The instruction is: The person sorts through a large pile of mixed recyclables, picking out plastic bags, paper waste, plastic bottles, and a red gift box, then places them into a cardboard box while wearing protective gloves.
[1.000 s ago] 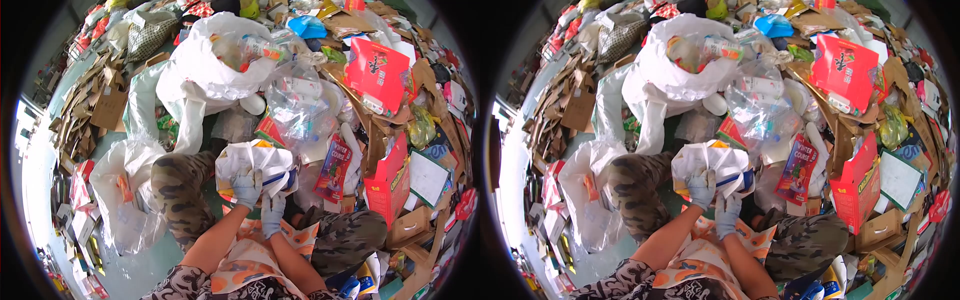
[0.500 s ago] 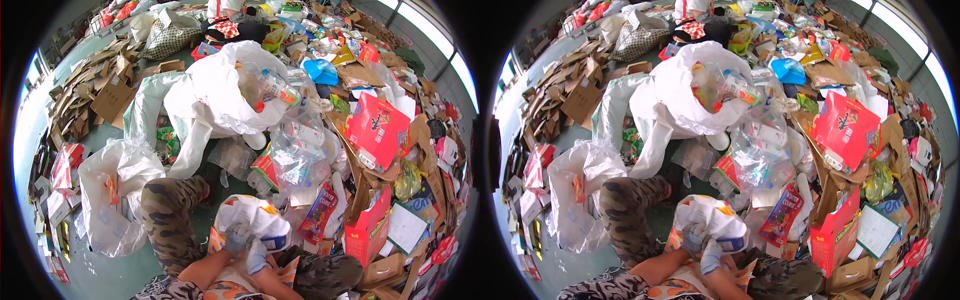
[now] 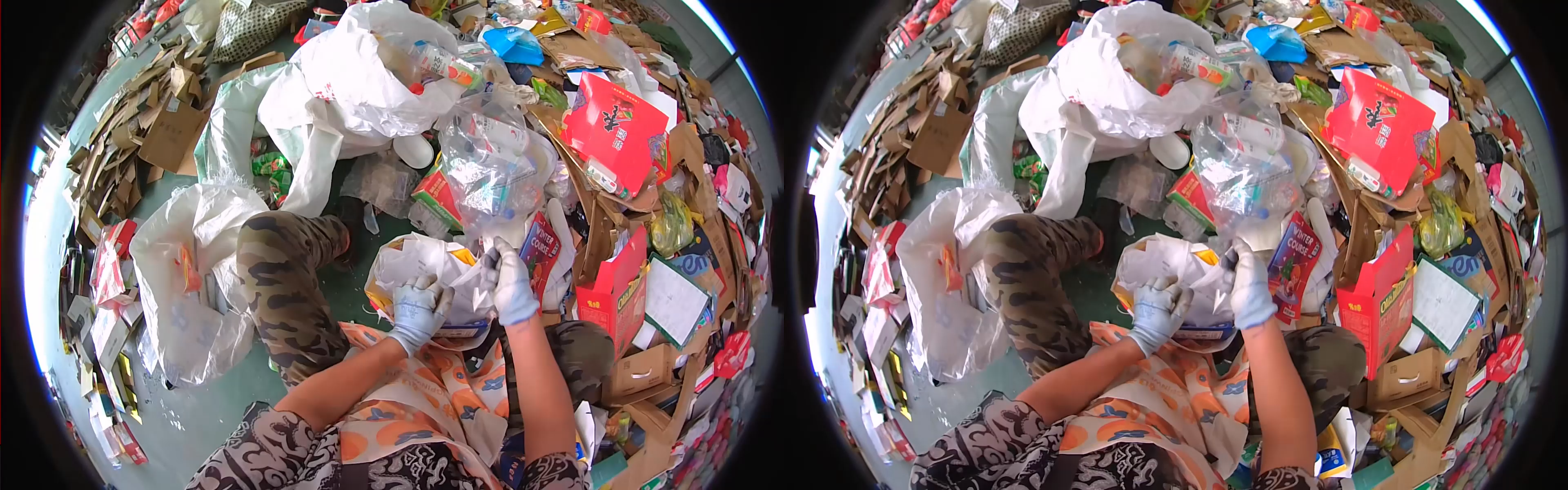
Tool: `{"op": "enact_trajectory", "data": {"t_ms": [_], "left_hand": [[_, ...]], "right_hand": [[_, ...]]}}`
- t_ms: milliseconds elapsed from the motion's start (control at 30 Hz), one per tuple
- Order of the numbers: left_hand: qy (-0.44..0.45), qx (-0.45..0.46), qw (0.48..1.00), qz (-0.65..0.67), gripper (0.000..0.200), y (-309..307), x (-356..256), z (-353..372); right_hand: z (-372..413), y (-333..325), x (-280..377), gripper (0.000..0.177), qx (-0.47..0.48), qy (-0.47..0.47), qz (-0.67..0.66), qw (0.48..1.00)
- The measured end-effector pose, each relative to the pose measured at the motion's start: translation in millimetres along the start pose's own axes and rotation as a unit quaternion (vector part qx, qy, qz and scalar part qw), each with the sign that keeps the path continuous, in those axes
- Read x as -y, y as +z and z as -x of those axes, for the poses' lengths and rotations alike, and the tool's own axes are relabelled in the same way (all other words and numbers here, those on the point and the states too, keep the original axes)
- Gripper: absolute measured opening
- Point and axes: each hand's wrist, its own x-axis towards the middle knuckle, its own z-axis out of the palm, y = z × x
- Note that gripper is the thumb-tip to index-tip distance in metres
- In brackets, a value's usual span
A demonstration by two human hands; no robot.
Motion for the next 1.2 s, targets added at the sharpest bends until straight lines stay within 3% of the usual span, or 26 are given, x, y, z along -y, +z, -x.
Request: {"op": "enact_trajectory", "data": {"t_ms": [100, 133, 233, 267, 333, 367, 400, 433, 500, 533, 567, 600, 633, 700, 767, 800, 867, 900, 933, 967, 1033, 1067, 1100, 1133, 1167, 1200], "left_hand": [[0.006, 0.028, 0.997, -0.066, 0.014, -25, -16, 5], [0.017, 0.031, 0.995, -0.097, 0.016, -27, -14, 10], [0.03, 0.02, 0.986, -0.162, 0.019, -23, -1, 19], [0.046, 0.029, 0.986, -0.158, 0.02, -23, -1, 19], [0.068, 0.039, 0.985, -0.156, 0.022, -12, 6, 27], [0.025, 0.058, 0.992, -0.107, 0.027, -1, 14, 32], [-0.018, 0.075, 0.995, -0.057, 0.033, 9, 23, 34], [-0.017, 0.075, 0.995, -0.058, 0.033, 3, 16, 28], [-0.269, 0.231, 0.93, 0.098, 0.04, -17, -3, 17], [-0.27, 0.236, 0.929, 0.095, 0.04, -14, -3, 19], [-0.336, 0.208, 0.893, 0.213, 0.04, -7, -5, 18], [-0.396, 0.177, 0.84, 0.327, 0.04, -3, -6, 18], [-0.394, 0.182, 0.839, 0.327, 0.04, -8, -10, 16], [-0.492, 0.242, 0.735, 0.399, 0.036, -20, -21, 8], [-0.517, 0.202, 0.704, 0.443, 0.034, -16, -24, 12], [-0.359, 0.221, 0.828, 0.37, 0.033, 0, 0, 28], [-0.049, 0.109, 0.978, 0.17, 0.032, 4, 35, 27], [-0.059, 0.14, 0.984, 0.091, 0.033, -15, 27, 10], [-0.065, 0.173, 0.983, 0.011, 0.035, -33, 20, -6], [-0.14, 0.299, 0.943, -0.026, 0.038, -45, 13, -21], [0.064, 0.303, 0.947, -0.087, 0.042, -51, 21, -44], [0.12, 0.351, 0.917, -0.148, 0.043, -62, 8, -58], [0.136, 0.381, 0.904, -0.138, 0.041, -76, -17, -71], [0.172, 0.352, 0.915, -0.091, 0.04, -79, -31, -78], [0.203, 0.328, 0.921, -0.042, 0.041, -79, -37, -75], [0.219, 0.332, 0.912, -0.097, 0.041, -62, -16, -70]], "right_hand": [[-32, 8, -15, 0.028, 0.004, 0.009, 0.046, 0.999], [-39, 20, -16, 0.027, -0.045, 0.029, 0.056, 0.997], [-52, 31, -17, 0.025, 0.023, -0.034, 0.017, 0.999], [-61, 26, -14, 0.024, 0.046, -0.014, 0.054, 0.997], [-114, 14, -44, 0.023, 0.016, -0.026, 0.045, 0.999], [-110, 23, -41, 0.022, -0.017, -0.038, 0.039, 0.998], [-104, 27, -39, 0.023, -0.029, -0.037, 0.122, 0.991], [-89, 39, -32, 0.019, 0.056, -0.09, 0.185, 0.977], [-65, 61, -21, 0.037, 0.218, -0.211, 0.389, 0.87], [-55, 72, -24, 0.04, 0.255, -0.226, 0.424, 0.839], [-48, 81, -26, 0.043, 0.29, -0.243, 0.457, 0.805], [-47, 87, -25, 0.041, 0.322, -0.316, 0.554, 0.7], [-46, 86, -27, 0.041, 0.317, -0.315, 0.554, 0.703], [-43, 84, -27, 0.038, 0.305, -0.191, 0.425, 0.831], [-32, 83, -21, 0.028, 0.266, -0.277, 0.461, 0.8], [-46, 80, -27, 0.021, 0.263, -0.306, 0.488, 0.773], [-93, 62, -51, 0.022, 0.23, -0.458, 0.477, 0.714], [-70, 59, -32, 0.024, 0.287, -0.241, 0.308, 0.875], [-47, 56, -13, 0.029, 0.236, -0.033, 0.076, 0.968], [-49, 48, -12, 0.033, 0.231, -0.052, -0.059, 0.97], [-36, 34, 1, 0.032, 0.229, -0.112, -0.097, 0.962], [-24, 29, 6, 0.032, 0.216, -0.159, -0.108, 0.957], [-18, 25, 6, 0.031, 0.203, -0.201, -0.118, 0.951], [-23, 13, 3, 0.03, 0.233, -0.159, -0.15, 0.948], [-17, 7, 4, 0.028, 0.218, -0.204, -0.121, 0.947], [-13, 4, 5, 0.028, 0.198, -0.193, -0.105, 0.955]]}}
